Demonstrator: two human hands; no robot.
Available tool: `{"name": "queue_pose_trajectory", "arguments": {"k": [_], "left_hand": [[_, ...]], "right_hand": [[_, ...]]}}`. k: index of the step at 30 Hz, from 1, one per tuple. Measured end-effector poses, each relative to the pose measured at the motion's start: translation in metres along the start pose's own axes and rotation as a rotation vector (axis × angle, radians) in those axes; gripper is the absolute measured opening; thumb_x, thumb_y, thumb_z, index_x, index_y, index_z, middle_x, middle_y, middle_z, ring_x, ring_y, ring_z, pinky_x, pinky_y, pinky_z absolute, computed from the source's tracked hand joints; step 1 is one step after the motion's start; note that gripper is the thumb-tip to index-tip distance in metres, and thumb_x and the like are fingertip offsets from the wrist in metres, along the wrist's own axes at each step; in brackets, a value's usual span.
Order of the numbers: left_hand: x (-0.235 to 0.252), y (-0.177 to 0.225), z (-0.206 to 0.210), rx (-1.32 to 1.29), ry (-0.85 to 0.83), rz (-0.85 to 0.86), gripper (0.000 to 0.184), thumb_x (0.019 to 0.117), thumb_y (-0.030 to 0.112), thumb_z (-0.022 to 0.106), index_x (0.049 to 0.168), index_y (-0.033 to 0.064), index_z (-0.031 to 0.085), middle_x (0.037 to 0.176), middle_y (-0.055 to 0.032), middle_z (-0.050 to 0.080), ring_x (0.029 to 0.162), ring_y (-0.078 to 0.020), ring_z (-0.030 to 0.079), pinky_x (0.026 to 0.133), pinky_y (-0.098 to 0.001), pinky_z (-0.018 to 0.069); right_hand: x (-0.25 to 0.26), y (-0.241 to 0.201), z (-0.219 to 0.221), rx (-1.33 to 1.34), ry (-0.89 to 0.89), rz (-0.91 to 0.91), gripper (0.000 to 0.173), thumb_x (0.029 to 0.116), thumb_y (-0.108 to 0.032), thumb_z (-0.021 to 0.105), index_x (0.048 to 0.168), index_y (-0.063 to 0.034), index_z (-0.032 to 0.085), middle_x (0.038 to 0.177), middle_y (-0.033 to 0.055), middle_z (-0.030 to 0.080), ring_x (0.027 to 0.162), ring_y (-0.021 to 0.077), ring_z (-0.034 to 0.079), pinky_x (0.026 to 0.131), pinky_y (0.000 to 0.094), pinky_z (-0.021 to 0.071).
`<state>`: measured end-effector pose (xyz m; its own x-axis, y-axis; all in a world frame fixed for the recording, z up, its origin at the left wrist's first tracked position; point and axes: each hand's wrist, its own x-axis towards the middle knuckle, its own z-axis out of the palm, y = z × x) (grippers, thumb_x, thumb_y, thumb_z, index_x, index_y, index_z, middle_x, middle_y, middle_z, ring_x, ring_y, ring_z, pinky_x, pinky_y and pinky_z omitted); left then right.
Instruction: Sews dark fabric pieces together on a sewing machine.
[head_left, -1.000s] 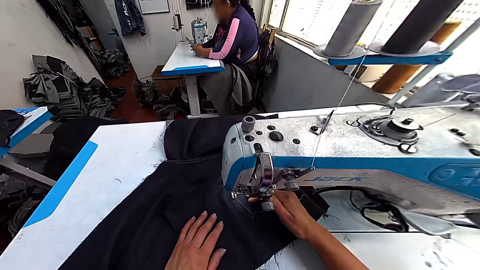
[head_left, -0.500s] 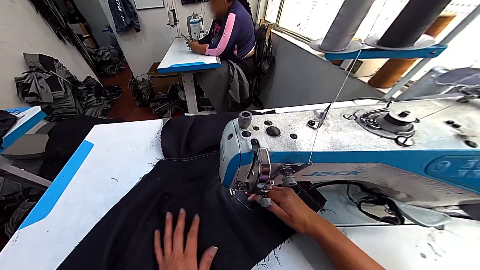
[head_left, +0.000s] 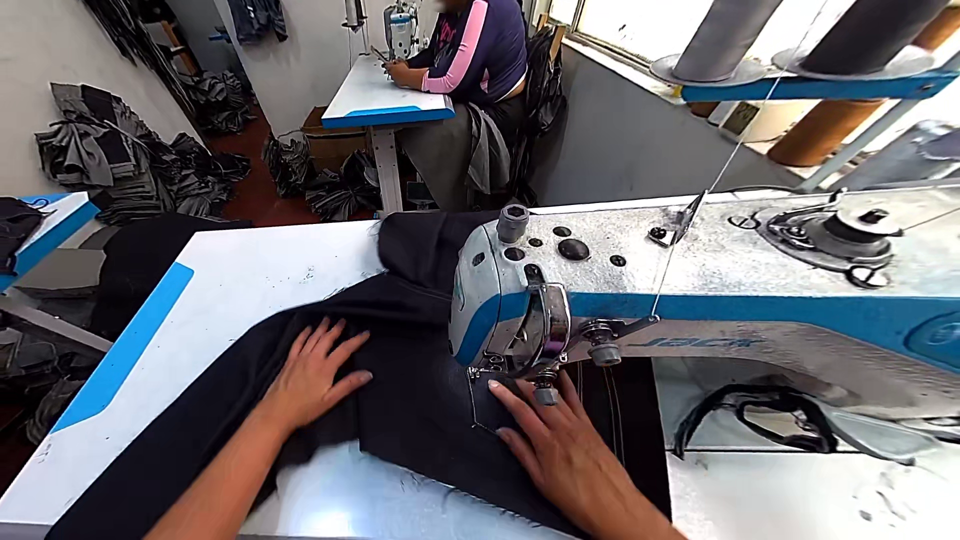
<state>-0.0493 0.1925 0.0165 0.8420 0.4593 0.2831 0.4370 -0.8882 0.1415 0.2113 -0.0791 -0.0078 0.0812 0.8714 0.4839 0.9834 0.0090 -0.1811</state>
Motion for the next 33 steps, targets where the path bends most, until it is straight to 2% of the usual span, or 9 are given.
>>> {"name": "queue_pose_trajectory", "arguments": {"k": [1, 4, 6, 7, 9, 13, 17, 22, 33], "left_hand": [[0.019, -0.012, 0.000, -0.006, -0.035, 0.070, 0.071, 0.1000, 0.069, 0.032, 0.146, 0.0212, 0.058, 0.152, -0.0222, 0.050, 0.146, -0.0451, 0.040, 0.117, -0.0677, 0.0270], [0.064, -0.003, -0.010, 0.046, -0.112, 0.152, 0.052, 0.1030, 0.050, 0.047, 0.143, 0.0199, 0.061, 0.154, -0.0237, 0.046, 0.148, -0.0468, 0.035, 0.118, -0.0685, 0.0228], [0.068, 0.040, -0.019, 0.046, 0.024, 0.212, 0.030, 0.0963, 0.021, 0.064, 0.123, 0.0093, 0.073, 0.143, -0.0227, 0.057, 0.141, -0.0444, 0.045, 0.116, -0.0671, 0.0302], [0.060, 0.063, -0.020, 0.018, 0.090, 0.264, 0.026, 0.0944, 0.014, 0.064, 0.117, 0.0085, 0.075, 0.136, -0.0192, 0.062, 0.136, -0.0399, 0.052, 0.115, -0.0624, 0.0364], [0.028, 0.107, -0.006, -0.104, 0.083, 0.349, 0.030, 0.0994, 0.025, 0.058, 0.121, 0.0126, 0.074, 0.130, -0.0107, 0.068, 0.131, -0.0294, 0.058, 0.114, -0.0527, 0.0423], [-0.018, 0.142, 0.021, -0.299, -0.031, 0.363, 0.047, 0.1068, 0.038, 0.048, 0.141, 0.0083, 0.059, 0.141, -0.0110, 0.063, 0.139, -0.0271, 0.053, 0.119, -0.0501, 0.0359], [-0.017, 0.145, 0.022, -0.382, -0.009, 0.363, 0.046, 0.1052, 0.035, 0.053, 0.137, 0.0023, 0.061, 0.140, -0.0147, 0.063, 0.138, -0.0300, 0.054, 0.119, -0.0498, 0.0366], [-0.017, 0.143, 0.026, -0.373, 0.086, 0.353, 0.041, 0.1025, 0.033, 0.058, 0.129, 0.0031, 0.067, 0.130, -0.0142, 0.068, 0.133, -0.0304, 0.059, 0.115, -0.0453, 0.0430], [-0.016, 0.138, 0.024, -0.383, 0.061, 0.374, 0.038, 0.1031, 0.031, 0.057, 0.126, 0.0028, 0.069, 0.130, -0.0127, 0.069, 0.133, -0.0281, 0.059, 0.116, -0.0417, 0.0413]], "right_hand": [[-0.005, -0.015, 0.002, 0.002, 0.021, 0.000, 0.045, 0.1073, -0.041, 0.041, 0.137, -0.0162, 0.065, 0.143, 0.0113, 0.062, 0.139, 0.0358, 0.053, 0.112, 0.0685, 0.0358], [-0.011, -0.037, 0.006, 0.016, 0.070, -0.038, 0.039, 0.1085, -0.030, 0.042, 0.129, -0.0101, 0.068, 0.138, 0.0065, 0.067, 0.133, 0.0259, 0.060, 0.114, 0.0495, 0.0442], [-0.012, -0.033, 0.005, 0.099, 0.066, -0.042, 0.037, 0.1081, -0.027, 0.045, 0.127, -0.0075, 0.070, 0.136, 0.0085, 0.068, 0.131, 0.0261, 0.062, 0.113, 0.0421, 0.0472], [-0.012, -0.029, 0.003, 0.137, 0.050, -0.052, 0.037, 0.1081, -0.027, 0.045, 0.127, -0.0075, 0.070, 0.136, 0.0087, 0.068, 0.131, 0.0258, 0.062, 0.113, 0.0405, 0.0473], [-0.009, -0.017, -0.004, 0.167, 0.009, -0.099, 0.036, 0.1085, -0.029, 0.046, 0.125, -0.0091, 0.071, 0.134, 0.0076, 0.069, 0.130, 0.0233, 0.063, 0.112, 0.0370, 0.0482], [-0.006, 0.009, -0.010, 0.248, -0.026, -0.198, 0.034, 0.1088, -0.032, 0.047, 0.125, -0.0141, 0.071, 0.133, 0.0041, 0.070, 0.131, 0.0186, 0.062, 0.112, 0.0320, 0.0479], [-0.005, 0.028, -0.012, 0.277, -0.067, -0.262, 0.033, 0.1091, -0.032, 0.047, 0.128, -0.0166, 0.069, 0.136, 0.0025, 0.068, 0.134, 0.0159, 0.059, 0.114, 0.0307, 0.0451], [-0.007, 0.021, -0.010, 0.251, -0.033, -0.252, 0.032, 0.1093, -0.029, 0.047, 0.128, -0.0146, 0.069, 0.137, 0.0041, 0.068, 0.134, 0.0181, 0.059, 0.116, 0.0313, 0.0436], [-0.007, 0.024, -0.010, 0.272, -0.038, -0.266, 0.031, 0.1094, -0.029, 0.048, 0.130, -0.0150, 0.067, 0.138, 0.0036, 0.067, 0.136, 0.0175, 0.057, 0.117, 0.0305, 0.0416]]}}
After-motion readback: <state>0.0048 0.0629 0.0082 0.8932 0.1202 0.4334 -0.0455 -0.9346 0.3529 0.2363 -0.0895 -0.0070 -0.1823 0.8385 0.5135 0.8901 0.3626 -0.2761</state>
